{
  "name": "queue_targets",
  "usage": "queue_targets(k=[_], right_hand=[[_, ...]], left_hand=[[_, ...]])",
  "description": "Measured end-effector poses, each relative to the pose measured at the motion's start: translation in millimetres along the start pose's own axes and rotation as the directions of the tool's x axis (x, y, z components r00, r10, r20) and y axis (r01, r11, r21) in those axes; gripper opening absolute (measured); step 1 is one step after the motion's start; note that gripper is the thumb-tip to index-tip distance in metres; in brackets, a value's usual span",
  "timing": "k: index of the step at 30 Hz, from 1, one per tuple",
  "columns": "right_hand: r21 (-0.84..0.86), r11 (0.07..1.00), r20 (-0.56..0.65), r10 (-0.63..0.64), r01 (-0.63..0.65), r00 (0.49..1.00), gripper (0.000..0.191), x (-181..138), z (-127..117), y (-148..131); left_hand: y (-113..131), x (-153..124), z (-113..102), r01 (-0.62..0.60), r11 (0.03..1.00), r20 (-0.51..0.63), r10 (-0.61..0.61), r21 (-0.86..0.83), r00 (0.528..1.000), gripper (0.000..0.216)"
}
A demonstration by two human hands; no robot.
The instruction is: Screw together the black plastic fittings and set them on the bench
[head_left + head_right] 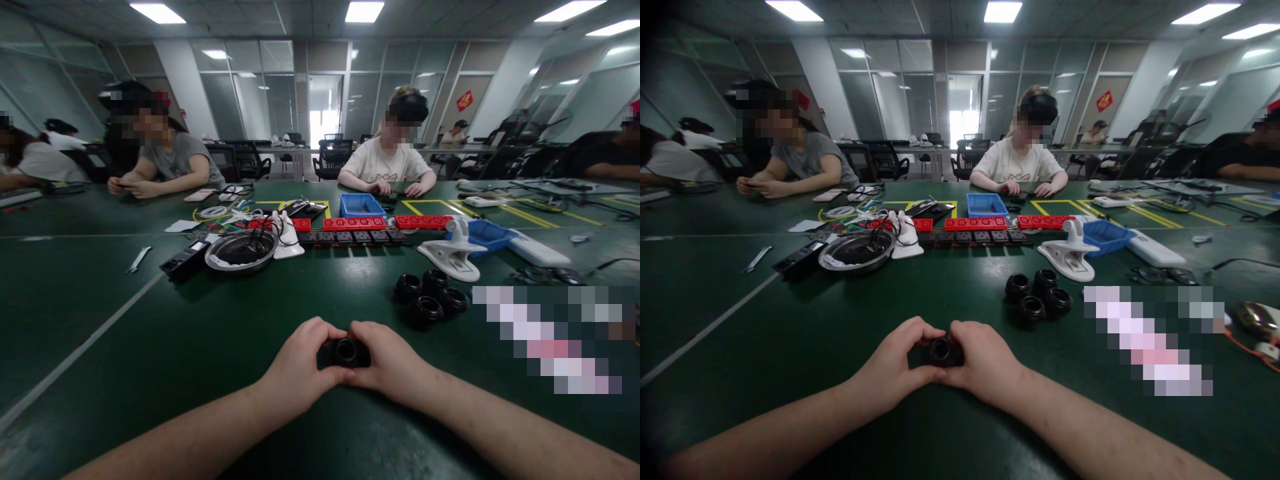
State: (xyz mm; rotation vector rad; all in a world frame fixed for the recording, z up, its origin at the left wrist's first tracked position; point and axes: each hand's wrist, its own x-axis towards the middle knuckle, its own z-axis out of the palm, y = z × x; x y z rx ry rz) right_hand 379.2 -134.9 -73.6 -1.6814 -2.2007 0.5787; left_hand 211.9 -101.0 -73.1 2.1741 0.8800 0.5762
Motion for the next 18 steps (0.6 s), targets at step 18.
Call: queue_targets(k=[18], right_hand=[[0.129,0.991,0.117,-0.055,0.04,0.992,0.027,3,-8,8]], left_hand=[[-3,2,-4,-0.055,0.997,0.053,0.058,-0.047,0.997,0.031]])
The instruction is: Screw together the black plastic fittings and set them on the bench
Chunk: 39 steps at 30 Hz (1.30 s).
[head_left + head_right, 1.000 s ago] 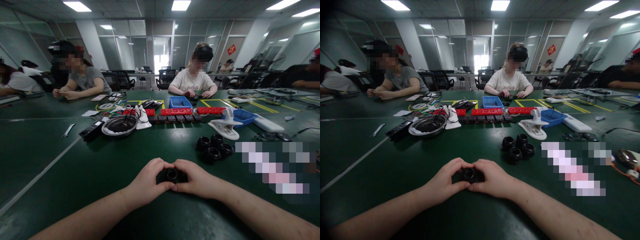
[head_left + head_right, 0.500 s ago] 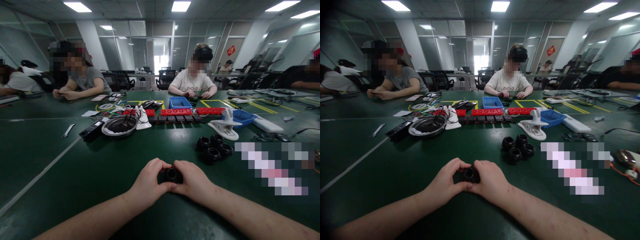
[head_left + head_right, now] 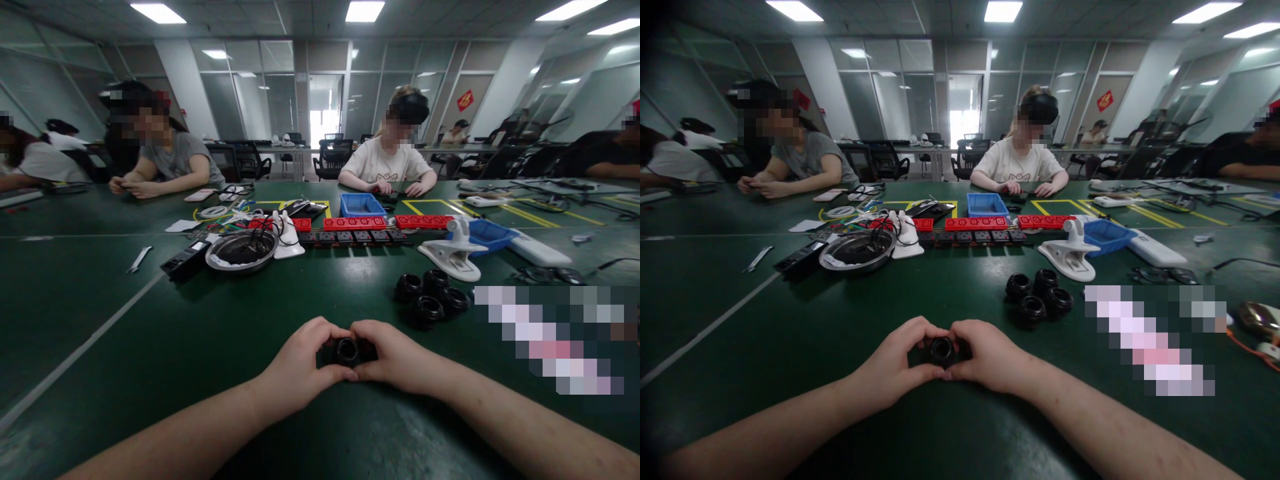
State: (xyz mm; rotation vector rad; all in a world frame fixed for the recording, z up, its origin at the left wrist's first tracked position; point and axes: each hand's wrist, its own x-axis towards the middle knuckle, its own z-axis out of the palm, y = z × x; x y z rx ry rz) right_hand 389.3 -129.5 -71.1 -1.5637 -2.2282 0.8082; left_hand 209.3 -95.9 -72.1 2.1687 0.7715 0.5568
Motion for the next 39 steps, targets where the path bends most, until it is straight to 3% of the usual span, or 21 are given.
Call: queue_targets(k=[5,9,12,16,20,26,29,34,39], right_hand=[[-0.189,0.98,-0.155,0.026,-0.055,0.988,0.029,0,11,-9],[-0.126,0.99,-0.165,0.034,-0.056,0.986,0.033,-2,9,-12],[-0.022,1.0,-0.119,-0.025,0.022,0.993,0.041,-4,2,-9],[0.071,0.994,0.009,-0.08,0.079,0.997,0.025,-3,-6,0],[0.109,0.993,0.037,-0.056,0.051,0.998,0.019,-1,-6,5],[-0.09,0.994,-0.141,0.042,-0.055,0.989,0.039,1,9,-4],[-0.153,0.986,-0.193,0.032,-0.062,0.981,0.041,0,13,-9],[-0.046,0.995,-0.05,-0.094,0.092,0.994,0.041,-2,0,-6],[0.063,0.994,0.078,-0.096,0.092,0.992,0.018,0,-9,4]], left_hand=[[-1,-1,5,0.08,0.996,-0.116,-0.074,0.042,0.991,0.028],[-4,1,3,0.043,0.998,-0.069,-0.04,0.036,0.997,0.03],[-5,2,-1,-0.007,1.0,-0.01,0.007,0.005,1.0,0.033],[-6,2,-4,-0.033,0.999,0.04,0.034,-0.025,0.999,0.035],[-3,2,-4,-0.026,0.999,0.051,0.027,-0.023,0.998,0.032],[2,0,4,0.062,0.998,-0.069,-0.061,0.025,0.996,0.029],[2,0,4,0.07,0.997,-0.08,-0.067,0.038,0.995,0.029],[-1,1,-2,0.017,1.0,-0.012,-0.017,0.016,1.0,0.031],[-4,2,-6,-0.021,1.0,0.075,0.023,-0.022,0.997,0.035]])
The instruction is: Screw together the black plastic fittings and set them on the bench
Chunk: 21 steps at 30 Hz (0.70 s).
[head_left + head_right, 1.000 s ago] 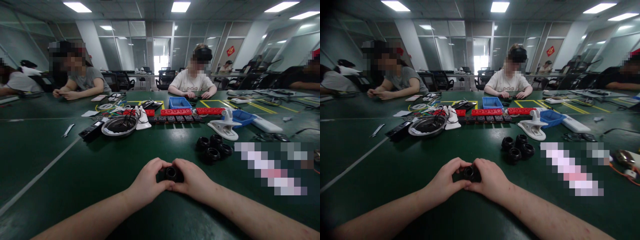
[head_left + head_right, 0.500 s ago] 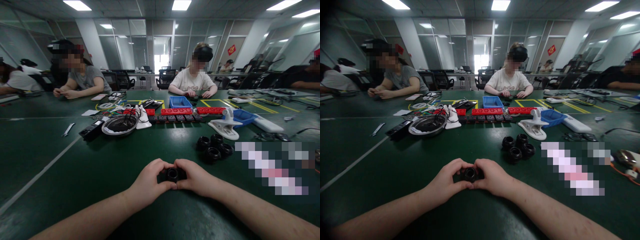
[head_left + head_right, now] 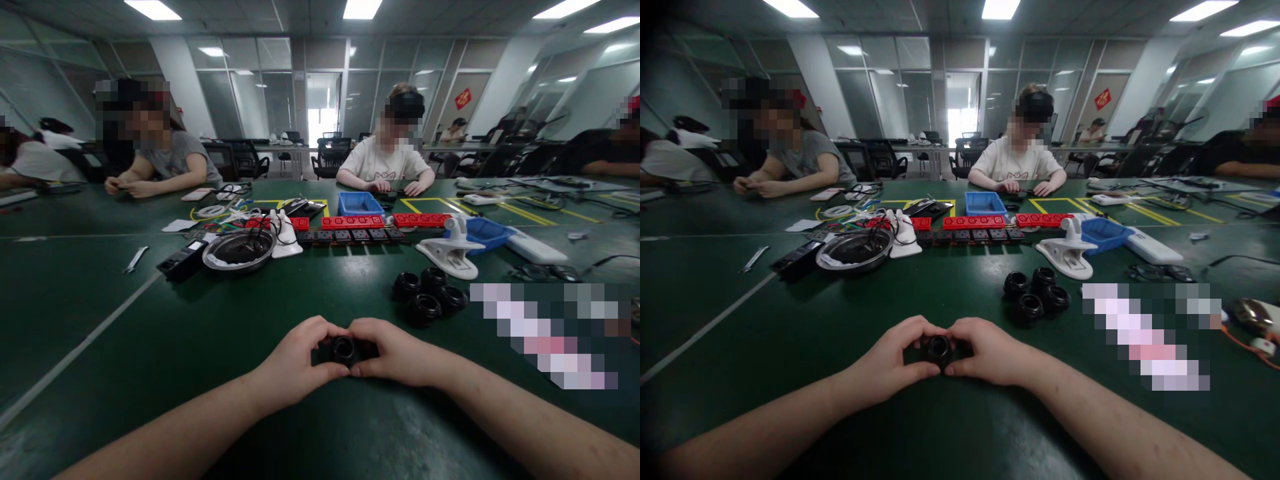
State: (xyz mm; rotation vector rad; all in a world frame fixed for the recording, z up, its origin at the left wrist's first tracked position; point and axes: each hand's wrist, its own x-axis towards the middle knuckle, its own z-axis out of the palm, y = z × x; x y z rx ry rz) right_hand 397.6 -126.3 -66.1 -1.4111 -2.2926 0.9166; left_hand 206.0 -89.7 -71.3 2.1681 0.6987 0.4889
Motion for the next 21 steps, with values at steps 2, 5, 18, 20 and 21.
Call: queue_targets(k=[2,5,18,20,21], right_hand=[[0.011,1.0,-0.008,0.023,-0.023,1.0,0.019,1,2,1],[-0.065,0.992,-0.102,0.1,-0.107,0.99,0.027,3,11,-3],[-0.146,0.987,-0.174,0.042,-0.068,0.984,0.038,-1,14,-10],[-0.085,0.996,-0.116,0.016,-0.026,0.993,0.035,-1,9,-9],[-0.062,0.998,-0.094,0.009,-0.015,0.996,0.031,-1,6,-7]], left_hand=[[0,0,1,-0.002,1.0,0.005,0.002,-0.015,1.0,0.034],[1,0,4,0.018,1.0,-0.045,-0.019,-0.009,0.999,0.031],[-1,-1,3,0.015,1.0,-0.057,-0.016,-0.013,0.998,0.035],[-1,-1,1,0.004,1.0,-0.034,-0.005,-0.02,0.999,0.035],[-1,-1,1,0.002,1.0,-0.028,-0.003,-0.02,1.0,0.035]])
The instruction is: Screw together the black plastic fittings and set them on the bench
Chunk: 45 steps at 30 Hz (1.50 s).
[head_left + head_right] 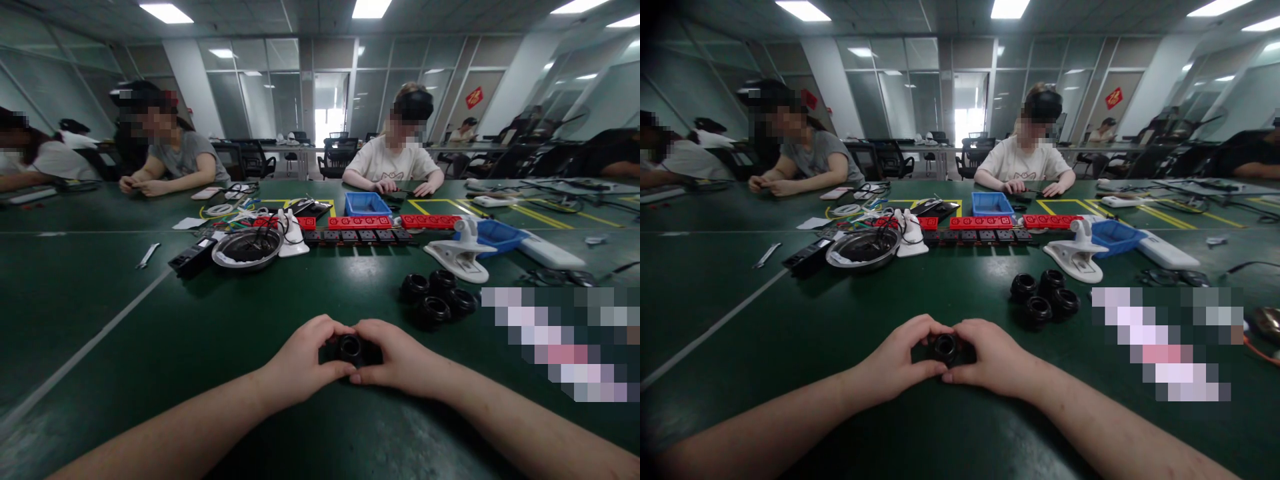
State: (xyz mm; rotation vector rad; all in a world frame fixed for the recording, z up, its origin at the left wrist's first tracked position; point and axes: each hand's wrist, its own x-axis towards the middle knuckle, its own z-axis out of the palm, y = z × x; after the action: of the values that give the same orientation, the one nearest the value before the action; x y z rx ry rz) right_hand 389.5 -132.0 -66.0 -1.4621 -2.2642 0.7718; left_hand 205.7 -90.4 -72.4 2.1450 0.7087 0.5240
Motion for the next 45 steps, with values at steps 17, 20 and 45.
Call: queue_targets(k=[17,20,45], right_hand=[[-0.123,0.991,-0.103,0.047,-0.059,0.994,0.033,1,10,-5],[-0.025,1.0,0.003,-0.012,0.012,1.0,0.028,0,1,1],[0.026,0.999,0.032,0.02,-0.021,0.999,0.017,1,-1,6]], left_hand=[[1,0,5,0.043,0.997,-0.106,-0.036,0.057,0.994,0.031],[1,0,1,0.003,1.0,-0.053,-0.002,0.03,0.999,0.031],[3,1,0,-0.012,0.999,-0.023,0.013,0.032,1.0,0.025]])
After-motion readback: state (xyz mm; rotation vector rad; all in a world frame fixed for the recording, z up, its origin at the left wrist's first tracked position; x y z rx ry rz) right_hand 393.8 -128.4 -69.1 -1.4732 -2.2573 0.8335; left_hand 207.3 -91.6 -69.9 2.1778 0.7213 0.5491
